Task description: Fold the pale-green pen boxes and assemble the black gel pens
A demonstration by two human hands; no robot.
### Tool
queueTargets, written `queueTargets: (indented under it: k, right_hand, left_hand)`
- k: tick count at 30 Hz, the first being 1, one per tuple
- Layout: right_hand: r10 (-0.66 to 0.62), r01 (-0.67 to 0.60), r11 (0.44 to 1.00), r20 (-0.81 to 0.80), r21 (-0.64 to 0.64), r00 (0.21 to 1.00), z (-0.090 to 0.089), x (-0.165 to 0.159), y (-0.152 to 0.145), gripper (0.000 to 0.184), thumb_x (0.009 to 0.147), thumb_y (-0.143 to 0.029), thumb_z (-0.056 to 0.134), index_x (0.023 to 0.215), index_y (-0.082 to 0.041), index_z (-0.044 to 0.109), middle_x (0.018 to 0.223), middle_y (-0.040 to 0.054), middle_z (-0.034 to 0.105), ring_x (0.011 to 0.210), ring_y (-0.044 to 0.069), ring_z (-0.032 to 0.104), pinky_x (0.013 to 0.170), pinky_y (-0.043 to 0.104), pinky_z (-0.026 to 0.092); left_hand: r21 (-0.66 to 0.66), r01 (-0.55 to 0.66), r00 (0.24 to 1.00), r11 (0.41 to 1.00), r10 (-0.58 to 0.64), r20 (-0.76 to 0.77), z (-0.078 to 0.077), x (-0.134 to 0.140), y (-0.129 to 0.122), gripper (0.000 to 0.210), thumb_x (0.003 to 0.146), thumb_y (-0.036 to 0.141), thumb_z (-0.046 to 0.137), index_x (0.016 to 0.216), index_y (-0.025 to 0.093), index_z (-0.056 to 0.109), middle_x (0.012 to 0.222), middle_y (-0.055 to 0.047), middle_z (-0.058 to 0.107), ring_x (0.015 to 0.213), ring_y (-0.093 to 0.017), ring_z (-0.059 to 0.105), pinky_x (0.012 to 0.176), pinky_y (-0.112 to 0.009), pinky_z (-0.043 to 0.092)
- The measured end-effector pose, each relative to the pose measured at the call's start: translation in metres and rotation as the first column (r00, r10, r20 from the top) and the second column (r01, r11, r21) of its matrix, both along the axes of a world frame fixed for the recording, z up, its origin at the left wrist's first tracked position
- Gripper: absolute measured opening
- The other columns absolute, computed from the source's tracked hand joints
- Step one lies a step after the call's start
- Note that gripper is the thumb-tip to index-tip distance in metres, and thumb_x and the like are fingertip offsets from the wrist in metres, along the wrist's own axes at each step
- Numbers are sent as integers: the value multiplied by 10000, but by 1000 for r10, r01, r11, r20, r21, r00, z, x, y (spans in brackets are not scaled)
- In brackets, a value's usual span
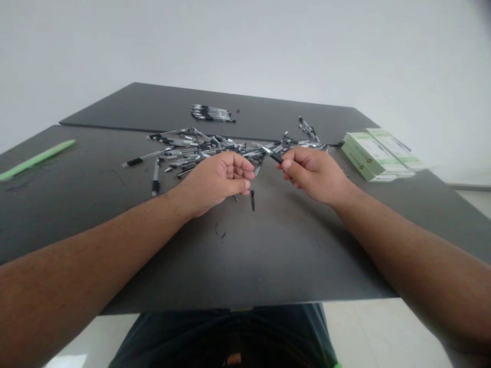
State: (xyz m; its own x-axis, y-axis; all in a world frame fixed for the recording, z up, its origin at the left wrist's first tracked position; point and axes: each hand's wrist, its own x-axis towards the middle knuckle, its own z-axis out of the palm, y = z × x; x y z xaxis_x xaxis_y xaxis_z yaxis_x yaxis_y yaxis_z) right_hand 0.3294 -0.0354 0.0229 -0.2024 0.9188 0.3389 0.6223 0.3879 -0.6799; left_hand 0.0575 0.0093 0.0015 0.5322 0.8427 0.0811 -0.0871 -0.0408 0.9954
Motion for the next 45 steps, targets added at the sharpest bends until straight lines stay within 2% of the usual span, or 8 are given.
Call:
queueTargets:
  k: [5,9,13,18,23,32,40,45]
  right_hand:
    - [2,-2,1000,19,2,1000,1,-1,-1,466,1098,-656,661,907,-235,716,841,52,776,771,212,673,718,352,459]
    - [-1,0,1000,13,13,1000,1,0,0,467,1104,-661,651,913,-239,710,860,56,783,776,213,669,719,355,459]
    - [-1,1,1000,17,4,1000,0,1,0,484,1106,-685,643,921,-243,712,886,63,791,778,216,669,708,355,462]
    - [-34,34,999,13,-20,999,0,-1,-2,569,1075,-792,627,951,-245,723,877,71,777,790,231,674,686,359,462]
    - [-39,40,999,16,-18,999,2,-2,-2,624,1050,-849,622,936,-242,712,897,81,794,796,232,674,688,364,457]
    - [-20,20,1000,2,7,1000,-4,3,0,640,1055,-863,604,944,-242,714,892,78,793,810,235,676,692,362,453]
    - [-23,23,1000,37,6,999,-1,0,-1,592,1049,-817,652,898,-247,710,803,52,746,788,240,679,704,369,455]
    - [-44,44,999,35,0,998,1,0,-1,619,1027,-851,655,883,-251,700,781,47,732,782,241,677,706,370,455]
  left_hand:
    - [-4,5,1000,1000,-5,-26,2,-1,-3,225,824,56,807,998,173,725,914,-27,816,684,-145,782,653,-261,657]
    - [-120,-14,997,993,23,74,5,0,-5,247,840,49,791,1051,171,749,1103,-89,867,984,-224,861,783,-304,710]
    - [-162,-20,996,987,33,79,5,1,-4,239,858,71,803,1067,172,743,1093,-90,866,970,-225,861,773,-313,713]
    - [186,-57,982,981,89,-169,5,-5,-2,132,959,280,814,1038,201,743,801,-15,771,627,-163,725,609,-286,611]
    - [685,106,873,721,263,-412,8,-12,-3,169,970,270,705,1078,232,830,989,-48,840,910,-230,772,924,-370,616]
    - [714,1,800,700,428,-420,13,-26,26,223,968,238,663,1106,212,836,1066,-73,862,964,-254,783,900,-385,562]
    - [764,159,766,625,410,-495,18,-39,39,276,892,218,630,1065,229,844,1100,-93,859,1038,-299,772,1034,-451,574]
    - [755,111,754,646,440,-487,15,-41,43,255,881,225,658,1061,242,838,1104,-96,859,1057,-313,764,1054,-468,575]
